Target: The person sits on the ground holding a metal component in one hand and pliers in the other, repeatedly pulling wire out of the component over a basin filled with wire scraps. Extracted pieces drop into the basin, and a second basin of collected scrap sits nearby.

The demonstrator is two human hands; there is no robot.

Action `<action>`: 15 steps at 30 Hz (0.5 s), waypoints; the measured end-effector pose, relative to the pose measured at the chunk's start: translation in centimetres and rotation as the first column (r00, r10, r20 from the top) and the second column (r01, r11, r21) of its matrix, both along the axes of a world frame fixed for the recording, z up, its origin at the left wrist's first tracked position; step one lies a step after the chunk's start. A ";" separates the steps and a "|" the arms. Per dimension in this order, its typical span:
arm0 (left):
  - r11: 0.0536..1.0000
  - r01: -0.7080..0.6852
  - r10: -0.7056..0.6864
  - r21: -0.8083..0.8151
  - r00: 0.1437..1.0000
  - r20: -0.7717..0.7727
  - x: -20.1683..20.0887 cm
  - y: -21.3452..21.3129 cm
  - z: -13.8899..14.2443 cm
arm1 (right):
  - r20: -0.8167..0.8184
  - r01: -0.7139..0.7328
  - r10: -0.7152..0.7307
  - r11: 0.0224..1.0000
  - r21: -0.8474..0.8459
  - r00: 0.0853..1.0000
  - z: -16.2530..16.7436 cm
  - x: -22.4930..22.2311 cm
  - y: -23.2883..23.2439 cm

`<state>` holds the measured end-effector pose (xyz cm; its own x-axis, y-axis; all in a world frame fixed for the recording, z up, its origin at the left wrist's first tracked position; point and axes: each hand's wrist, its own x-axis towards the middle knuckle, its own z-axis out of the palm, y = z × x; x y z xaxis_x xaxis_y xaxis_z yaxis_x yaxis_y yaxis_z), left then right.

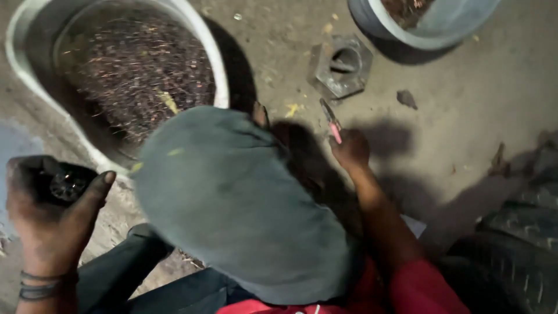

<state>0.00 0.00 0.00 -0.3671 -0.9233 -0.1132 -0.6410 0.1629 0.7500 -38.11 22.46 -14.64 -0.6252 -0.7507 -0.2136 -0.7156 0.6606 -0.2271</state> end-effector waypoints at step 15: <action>0.984 -0.019 0.081 0.179 0.935 -0.346 6.5 2.7 -4.3 | -0.012 -0.149 0.150 0.966 -0.211 0.989 -1.7 1.7 3.2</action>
<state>6.54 2.67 -4.34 -0.3659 -0.9197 -0.1426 -0.3362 -0.0123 0.9417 -36.39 25.67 -16.37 -0.5022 -0.8637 -0.0434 -0.8011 0.4835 -0.3527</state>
